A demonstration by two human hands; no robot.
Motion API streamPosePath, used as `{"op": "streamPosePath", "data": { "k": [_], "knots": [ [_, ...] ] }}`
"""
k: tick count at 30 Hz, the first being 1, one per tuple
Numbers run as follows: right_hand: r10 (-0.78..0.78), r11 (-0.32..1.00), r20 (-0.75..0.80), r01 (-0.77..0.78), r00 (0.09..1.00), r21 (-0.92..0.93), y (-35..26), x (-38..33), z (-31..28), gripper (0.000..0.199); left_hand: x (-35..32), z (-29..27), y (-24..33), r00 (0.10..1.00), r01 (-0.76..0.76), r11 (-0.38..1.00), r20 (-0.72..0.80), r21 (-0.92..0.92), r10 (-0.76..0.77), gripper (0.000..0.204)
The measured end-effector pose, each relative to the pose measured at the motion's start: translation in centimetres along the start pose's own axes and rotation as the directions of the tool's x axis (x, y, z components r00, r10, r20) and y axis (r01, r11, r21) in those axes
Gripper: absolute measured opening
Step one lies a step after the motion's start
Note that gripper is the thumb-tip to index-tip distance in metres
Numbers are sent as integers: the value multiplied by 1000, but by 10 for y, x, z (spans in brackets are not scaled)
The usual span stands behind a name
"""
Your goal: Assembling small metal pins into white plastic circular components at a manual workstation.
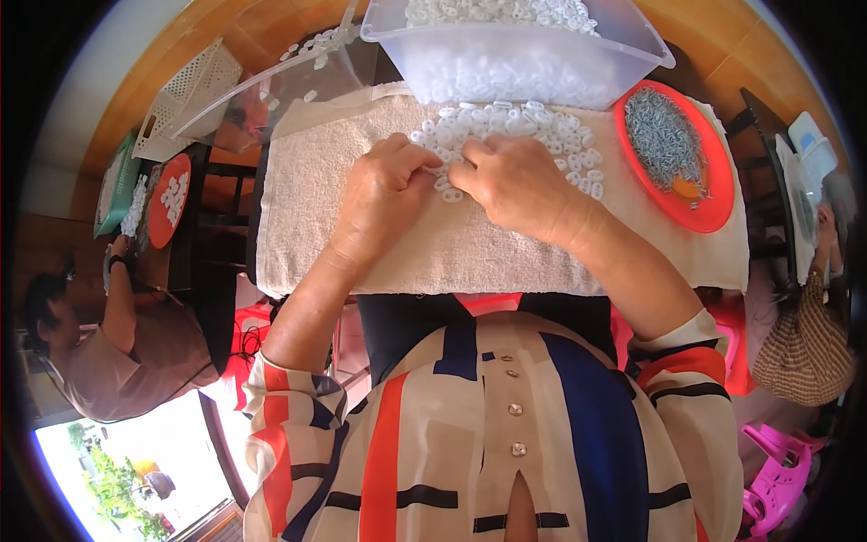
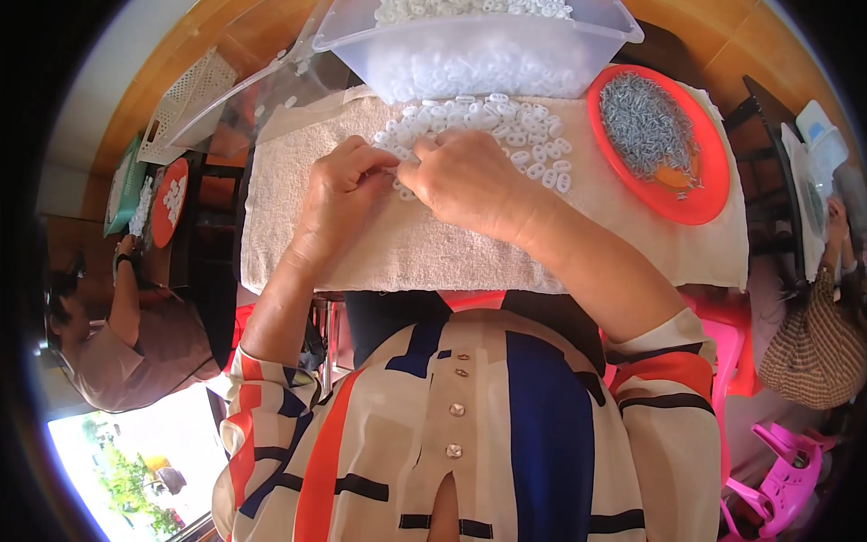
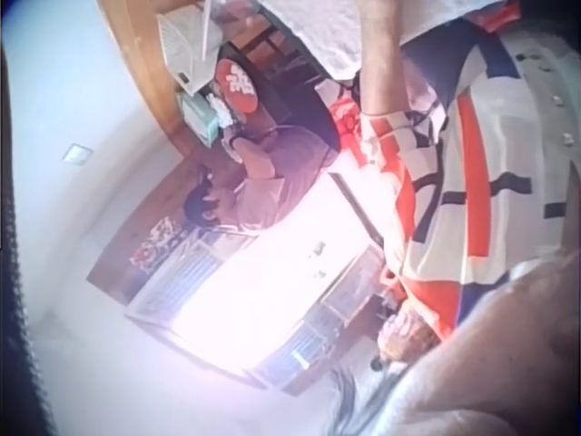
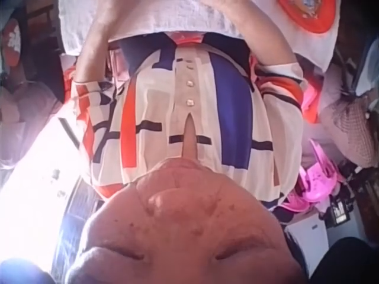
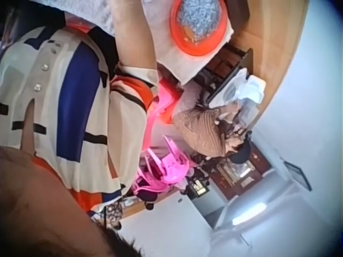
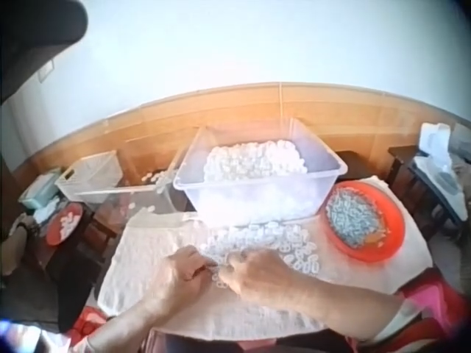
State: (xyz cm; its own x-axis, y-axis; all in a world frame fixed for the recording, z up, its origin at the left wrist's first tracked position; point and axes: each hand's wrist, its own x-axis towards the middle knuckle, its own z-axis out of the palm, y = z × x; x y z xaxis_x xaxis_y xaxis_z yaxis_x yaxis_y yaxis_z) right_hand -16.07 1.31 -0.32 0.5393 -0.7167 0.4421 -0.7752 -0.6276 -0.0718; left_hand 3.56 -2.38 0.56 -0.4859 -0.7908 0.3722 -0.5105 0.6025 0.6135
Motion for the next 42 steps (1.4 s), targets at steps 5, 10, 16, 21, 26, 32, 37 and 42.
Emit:
{"op": "streamPosePath", "data": {
  "k": [5,10,16,21,26,32,37,42],
  "knots": [
    [211,893,-114,-144,971,427,6,0,-6,13,5,3,-9,995,-77,988,77,138,67,12],
    [340,672,-47,-208,939,710,16,2,-18,9,4,5,-3,995,-92,990,36,111,88,11],
    [429,395,139,-324,892,860,15,2,-27,6,11,3,13,951,309,825,149,-473,-271,7],
    [606,197,78,-244,792,949,16,4,-29,5,27,9,36,887,446,528,275,-723,-371,10],
    [673,165,39,-201,739,966,17,6,-33,5,39,15,43,860,399,206,287,-894,-422,9],
    [653,121,77,-203,754,972,15,7,-35,5,35,24,37,908,317,326,186,-890,-375,8],
    [647,107,137,-267,750,958,12,8,-32,6,30,28,39,903,317,327,178,-891,-390,10],
    [635,174,99,-267,766,948,11,7,-30,8,29,27,39,908,290,243,186,-925,-375,11]
  ]
}}
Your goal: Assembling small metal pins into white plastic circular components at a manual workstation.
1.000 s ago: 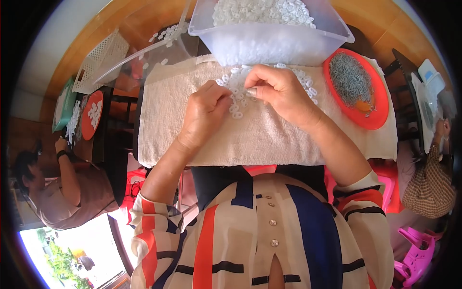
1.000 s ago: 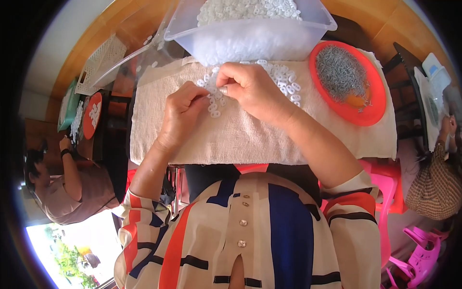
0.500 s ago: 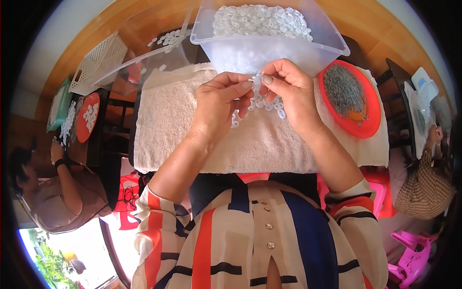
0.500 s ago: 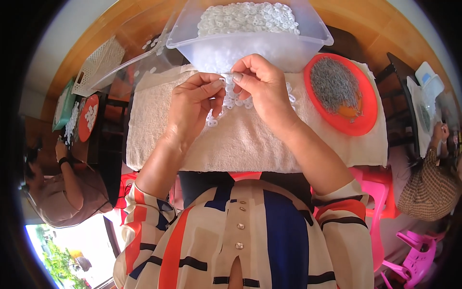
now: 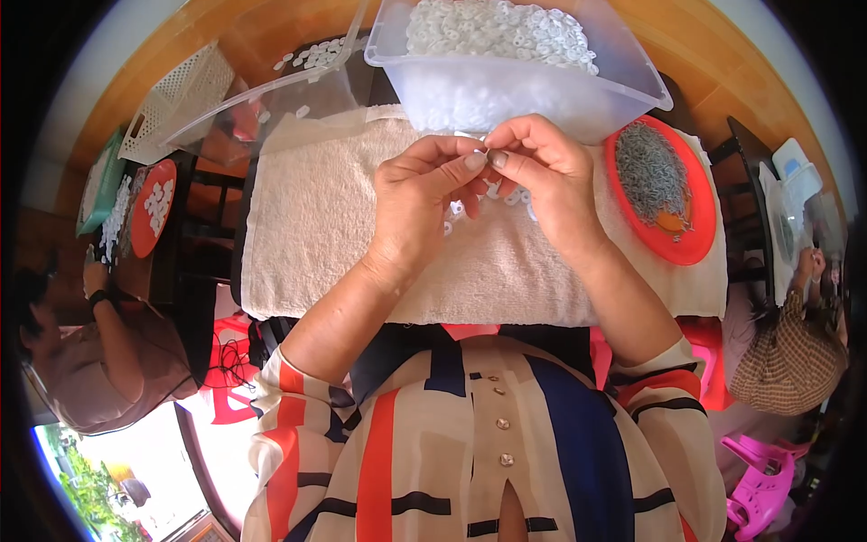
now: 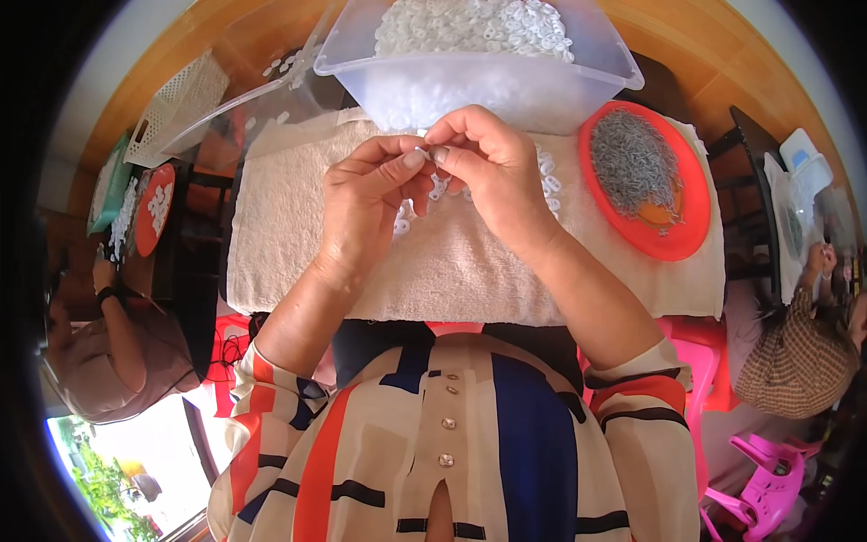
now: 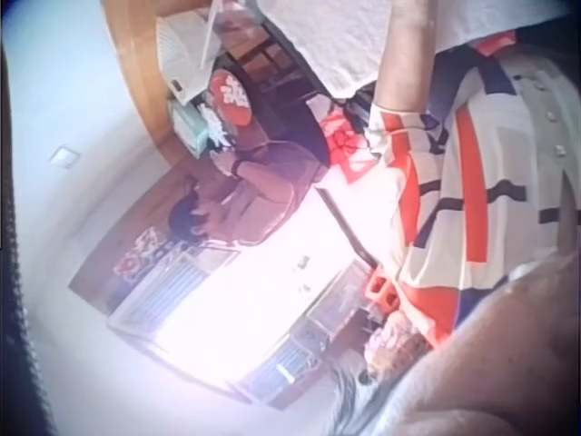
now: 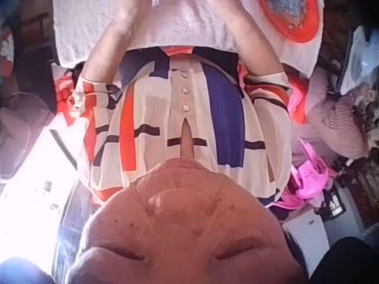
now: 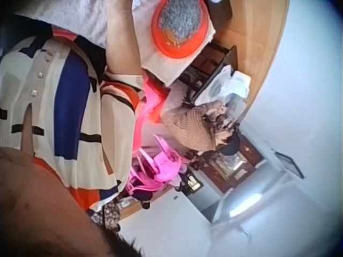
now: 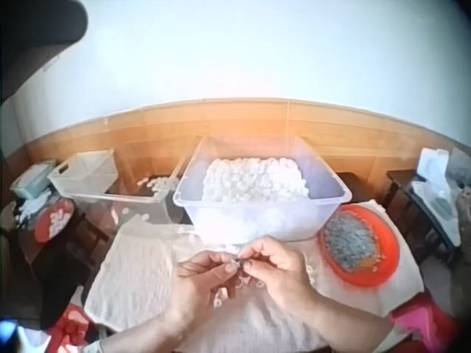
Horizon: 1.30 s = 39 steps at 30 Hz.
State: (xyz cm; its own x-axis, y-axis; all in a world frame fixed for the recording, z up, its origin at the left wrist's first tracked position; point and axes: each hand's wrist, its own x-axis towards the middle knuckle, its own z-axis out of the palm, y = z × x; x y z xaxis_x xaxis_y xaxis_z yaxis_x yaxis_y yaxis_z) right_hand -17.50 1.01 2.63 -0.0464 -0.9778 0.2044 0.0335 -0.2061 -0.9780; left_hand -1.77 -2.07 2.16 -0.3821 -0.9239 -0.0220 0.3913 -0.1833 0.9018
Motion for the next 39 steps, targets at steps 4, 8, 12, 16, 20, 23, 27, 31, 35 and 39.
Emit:
{"op": "streamPosePath", "data": {
  "k": [4,8,12,16,20,23,27,31,35,39],
  "knots": [
    [7,1000,22,-6,1000,-27,2,0,1,9,0,-2,-1,999,37,998,-16,-40,-38,11],
    [-83,990,21,85,996,-117,7,-1,2,12,1,-8,-3,998,57,998,-15,-25,-57,10],
    [-244,940,48,248,969,-234,9,-1,4,14,0,-11,0,994,101,995,-51,-6,-102,11],
    [-234,930,88,249,968,-271,9,-2,-1,13,2,-9,-1,993,110,986,-24,-122,-113,12],
    [-228,925,96,247,969,-289,8,-4,-2,14,3,-10,-1,994,106,975,-1,-193,-109,12],
    [-133,969,50,141,990,-205,2,-3,1,14,2,-11,3,991,100,981,-67,-169,-113,13],
    [-57,995,28,59,998,-81,3,0,-2,16,3,-12,1,993,95,979,-46,-179,-105,13],
    [-61,994,42,64,997,-85,1,0,-2,17,3,-14,-1,993,114,984,-20,-137,-118,11],
    [-4,994,46,9,999,-105,-4,-1,1,19,0,-10,1,993,111,986,-33,-128,-116,10],
    [32,993,51,-26,998,-112,-4,-1,2,20,-1,-11,-1,995,97,994,-22,-55,-98,11]
  ]
}}
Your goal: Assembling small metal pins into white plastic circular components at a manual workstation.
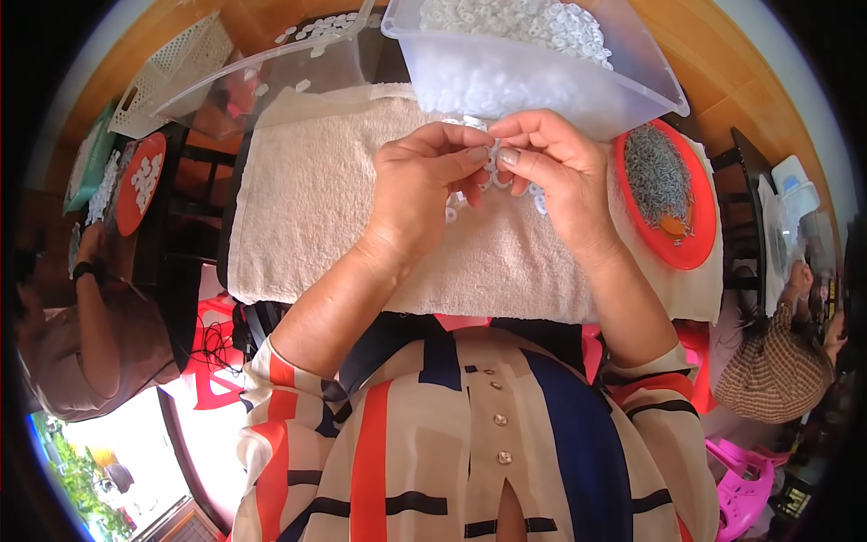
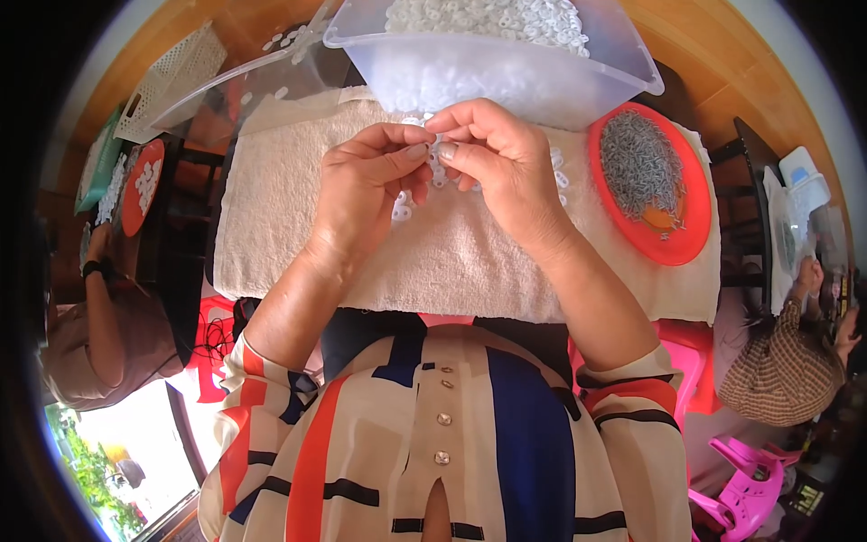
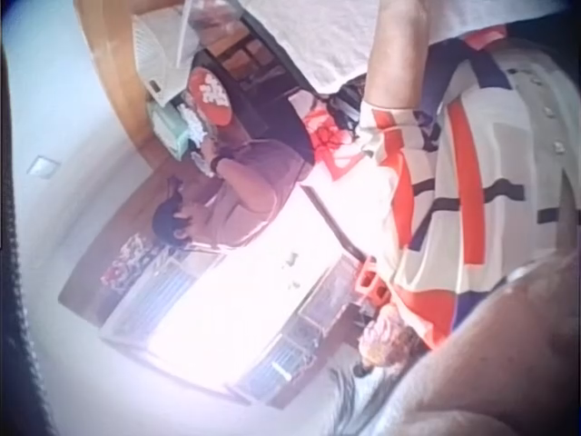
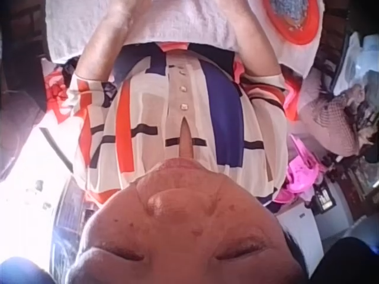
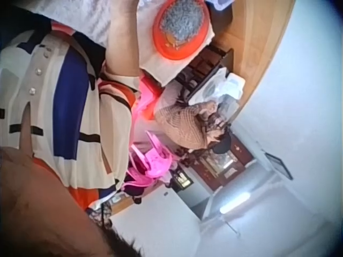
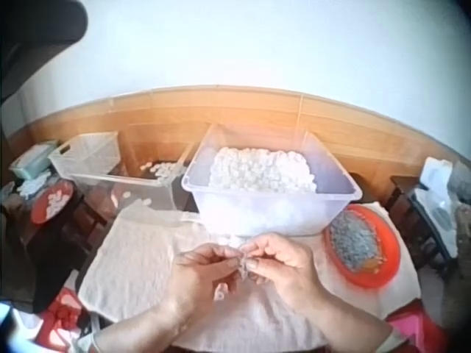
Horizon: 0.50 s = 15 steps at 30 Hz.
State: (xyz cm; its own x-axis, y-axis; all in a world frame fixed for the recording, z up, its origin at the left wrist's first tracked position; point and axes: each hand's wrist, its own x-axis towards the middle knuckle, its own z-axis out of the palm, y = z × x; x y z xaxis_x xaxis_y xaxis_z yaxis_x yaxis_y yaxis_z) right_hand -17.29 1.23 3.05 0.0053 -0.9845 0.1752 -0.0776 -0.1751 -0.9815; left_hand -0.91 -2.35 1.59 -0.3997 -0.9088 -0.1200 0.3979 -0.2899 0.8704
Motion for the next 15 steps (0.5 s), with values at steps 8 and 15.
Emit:
{"op": "streamPosePath", "data": {
  "k": [8,15],
  "knots": [
    [1,1000,1,-1,1000,8,1,0,-1,19,-2,4,-2,990,-139,981,-14,136,142,8],
    [-8,1000,-16,8,1000,13,1,0,1,15,-3,4,-3,980,-199,966,7,167,201,13]
  ]
}}
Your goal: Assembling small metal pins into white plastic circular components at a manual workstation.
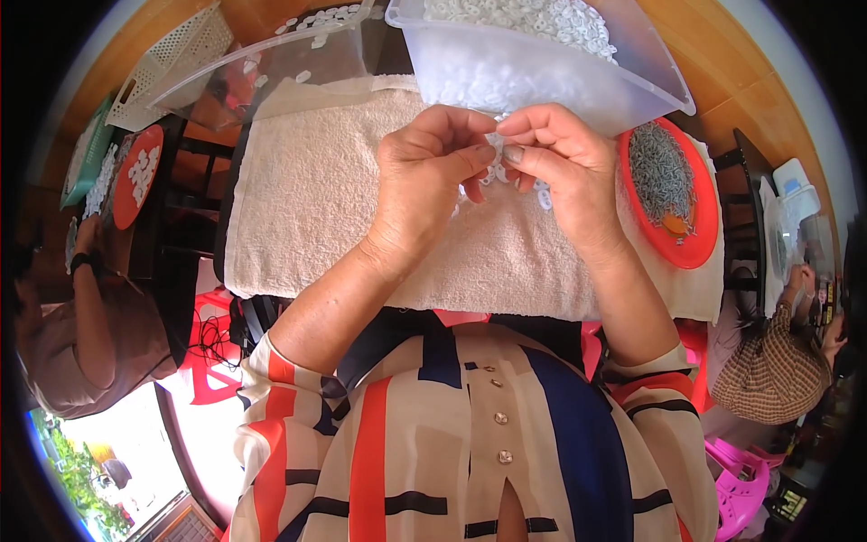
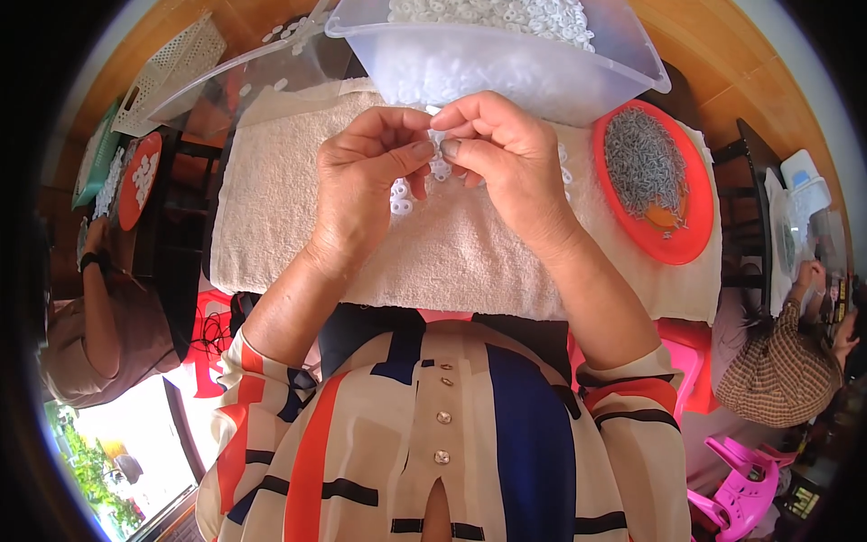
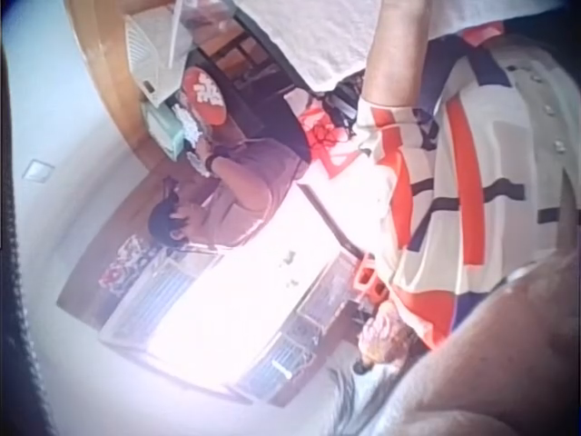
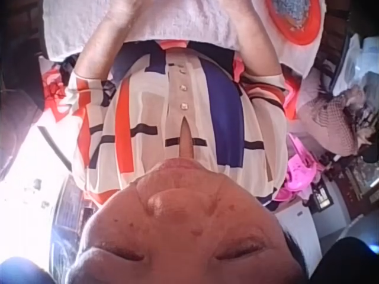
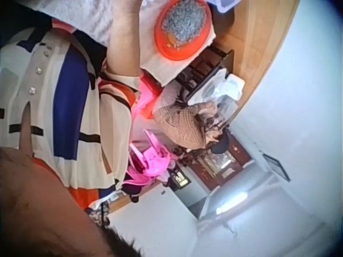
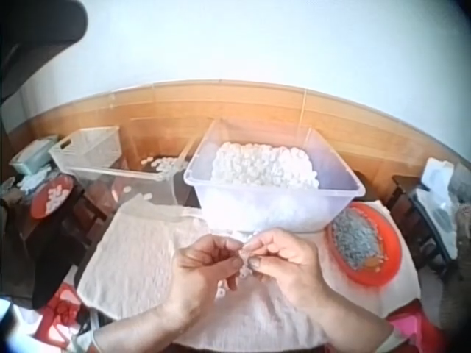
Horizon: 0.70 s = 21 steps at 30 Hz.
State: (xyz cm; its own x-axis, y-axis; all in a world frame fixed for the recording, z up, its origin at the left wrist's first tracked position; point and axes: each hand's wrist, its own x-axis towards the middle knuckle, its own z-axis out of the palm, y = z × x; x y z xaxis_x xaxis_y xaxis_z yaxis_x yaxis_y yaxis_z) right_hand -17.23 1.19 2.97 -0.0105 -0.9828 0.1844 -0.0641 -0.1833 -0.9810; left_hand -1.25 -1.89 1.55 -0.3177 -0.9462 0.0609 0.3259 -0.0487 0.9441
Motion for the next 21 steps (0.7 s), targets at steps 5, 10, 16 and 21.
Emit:
{"op": "streamPosePath", "data": {
  "k": [5,10,16,21],
  "knots": [
    [-22,998,16,22,1000,59,7,-1,2,12,0,1,-2,999,-31,999,-10,-22,31,18],
    [-48,998,-14,49,999,42,5,-3,6,11,0,1,-1,999,29,998,-36,-63,-32,16],
    [-79,996,-16,80,997,45,6,-3,5,12,5,-7,-1,972,235,968,28,-89,-233,13],
    [-103,995,-8,103,995,1,6,-3,5,11,4,-6,0,967,254,960,56,-119,-249,14]
  ]
}}
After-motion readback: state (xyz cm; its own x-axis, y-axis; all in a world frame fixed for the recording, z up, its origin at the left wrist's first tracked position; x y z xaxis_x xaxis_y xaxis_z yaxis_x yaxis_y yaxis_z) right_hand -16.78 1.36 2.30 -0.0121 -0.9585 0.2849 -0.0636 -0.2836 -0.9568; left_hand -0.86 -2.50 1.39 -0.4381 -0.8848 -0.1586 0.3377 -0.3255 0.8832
